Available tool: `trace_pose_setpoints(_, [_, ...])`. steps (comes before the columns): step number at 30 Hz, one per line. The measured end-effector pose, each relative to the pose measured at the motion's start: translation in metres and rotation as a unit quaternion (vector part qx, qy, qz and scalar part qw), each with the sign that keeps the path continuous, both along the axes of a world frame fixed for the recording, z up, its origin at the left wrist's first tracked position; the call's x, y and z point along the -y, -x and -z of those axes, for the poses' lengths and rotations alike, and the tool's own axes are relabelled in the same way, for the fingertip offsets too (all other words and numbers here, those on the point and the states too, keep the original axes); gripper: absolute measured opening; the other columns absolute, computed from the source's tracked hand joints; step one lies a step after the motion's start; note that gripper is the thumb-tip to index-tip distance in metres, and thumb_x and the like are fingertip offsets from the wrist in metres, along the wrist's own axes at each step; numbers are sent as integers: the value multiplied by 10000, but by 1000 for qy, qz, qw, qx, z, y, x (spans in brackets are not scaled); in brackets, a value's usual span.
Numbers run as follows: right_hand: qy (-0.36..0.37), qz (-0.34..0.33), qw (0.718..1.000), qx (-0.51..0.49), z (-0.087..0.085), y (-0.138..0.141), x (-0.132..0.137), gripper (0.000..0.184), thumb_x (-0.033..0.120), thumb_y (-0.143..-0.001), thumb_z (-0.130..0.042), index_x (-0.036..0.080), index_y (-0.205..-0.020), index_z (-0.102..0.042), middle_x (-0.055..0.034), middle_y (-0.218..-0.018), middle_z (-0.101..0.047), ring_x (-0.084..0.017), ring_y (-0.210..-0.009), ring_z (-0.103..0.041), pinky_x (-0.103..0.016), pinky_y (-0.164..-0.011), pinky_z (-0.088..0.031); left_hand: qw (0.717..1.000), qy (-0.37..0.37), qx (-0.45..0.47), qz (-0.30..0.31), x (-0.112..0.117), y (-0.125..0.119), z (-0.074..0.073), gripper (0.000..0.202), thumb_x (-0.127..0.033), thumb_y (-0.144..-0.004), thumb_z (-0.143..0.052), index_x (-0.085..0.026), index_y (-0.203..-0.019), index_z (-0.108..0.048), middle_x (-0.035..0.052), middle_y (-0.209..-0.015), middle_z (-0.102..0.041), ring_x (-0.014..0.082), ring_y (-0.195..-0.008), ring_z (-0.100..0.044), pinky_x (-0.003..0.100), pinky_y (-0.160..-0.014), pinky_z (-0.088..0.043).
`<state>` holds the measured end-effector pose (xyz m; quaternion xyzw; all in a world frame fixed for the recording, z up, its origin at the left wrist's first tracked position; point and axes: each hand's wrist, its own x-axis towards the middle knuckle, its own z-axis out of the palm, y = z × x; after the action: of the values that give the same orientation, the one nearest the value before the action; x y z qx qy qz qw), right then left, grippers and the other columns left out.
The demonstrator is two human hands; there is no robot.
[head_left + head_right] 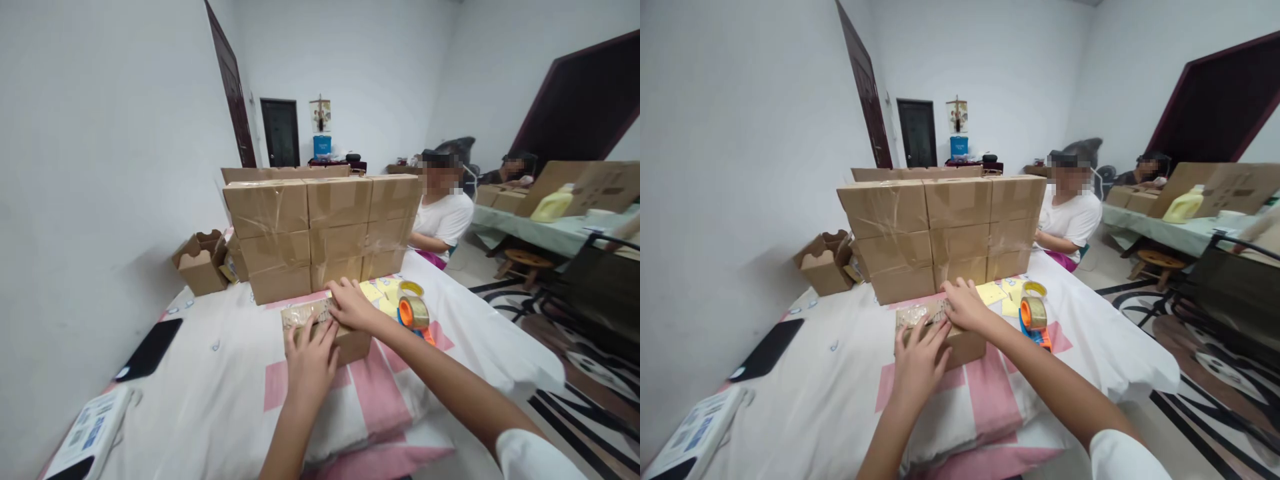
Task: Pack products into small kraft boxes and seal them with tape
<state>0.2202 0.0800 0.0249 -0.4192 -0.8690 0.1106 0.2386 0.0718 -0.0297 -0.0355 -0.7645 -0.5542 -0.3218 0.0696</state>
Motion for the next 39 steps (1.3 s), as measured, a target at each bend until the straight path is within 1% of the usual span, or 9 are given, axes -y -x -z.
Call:
trace_pose_setpoints(6, [-89,160,979,91,9,-15,-9,458,399,-882,-703,155,-1245,-570,-153,-1224,-606,-324,-1129,-479,-413,-930,-365,1000,1,1,-5,1,0,0,368,-267,-967,-537,-329,-1325,-596,-39,-1376,-660,289,-1367,-503,575,-1130,-207])
trace_pose_setpoints(10, [-49,247,959,127,5,-71,-67,270,311,-980,-551,172,-1196,-634,-134,-1191,-660,-301,-1136,-524,-393,-934,-384,999,-33,-6,-9,-1,-2,-1,333,-282,-972,-539,-304,-1295,-618,-40,-1323,-695,290,-1290,-570,542,-1100,-232])
trace_pose_setpoints(14, [30,241,953,183,11,-149,-136,198,136,-969,-529,114,-1057,-704,-136,-1085,-711,-225,-1034,-617,-321,-923,-431,996,-81,-33,-9,-4,0,4,346,-279,-963,-549,-279,-1301,-620,-29,-1307,-706,267,-1226,-613,482,-1055,-292])
trace_pose_setpoints(19, [123,221,930,265,47,-202,-177,220,315,-984,-642,140,-1115,-671,-81,-1151,-680,-216,-1048,-654,-430,-955,-530,989,-126,-82,4,-8,5,13,425,-258,-913,-587,-216,-1336,-611,18,-1356,-675,273,-1224,-614,448,-1049,-352])
trace_pose_setpoints(24, [192,252,899,303,77,-205,-205,275,358,-981,-653,148,-1158,-657,-88,-1180,-665,-223,-1053,-661,-432,-922,-567,987,-131,-91,-4,-11,4,16,476,-290,-898,-595,-215,-1369,-596,20,-1343,-681,291,-1206,-620,463,-1038,-357])
trace_pose_setpoints(29, [237,269,885,297,89,-196,-226,280,342,-974,-666,141,-1168,-654,-92,-1186,-662,-225,-1047,-665,-410,-900,-577,986,-132,-97,-2,-11,4,14,500,-296,-891,-595,-198,-1382,-592,24,-1333,-686,295,-1205,-614,453,-1043,-352])
trace_pose_setpoints(32, [251,267,890,270,87,-194,-225,273,343,-973,-668,126,-1140,-661,-89,-1146,-672,-216,-1003,-675,-387,-868,-585,986,-133,-100,-2,-12,5,14,507,-301,-895,-591,-195,-1391,-587,17,-1326,-689,292,-1212,-607,444,-1056,-341])
trace_pose_setpoints(36, [245,242,919,193,74,-199,-210,223,344,-972,-664,124,-1007,-673,-43,-1011,-688,-186,-902,-675,-357,-811,-580,986,-135,-103,-3,-12,6,16,527,-307,-894,-593,-213,-1411,-569,1,-1334,-684,285,-1217,-608,437,-1061,-338])
trace_pose_setpoints(39, [220,226,942,110,61,-201,-195,126,227,-926,-688,118,-890,-637,-21,-869,-658,-160,-814,-640,-306,-765,-542,985,-138,-102,-4,-11,5,17,533,-311,-894,-597,-224,-1418,-562,-8,-1338,-681,282,-1222,-605,433,-1041,-346])
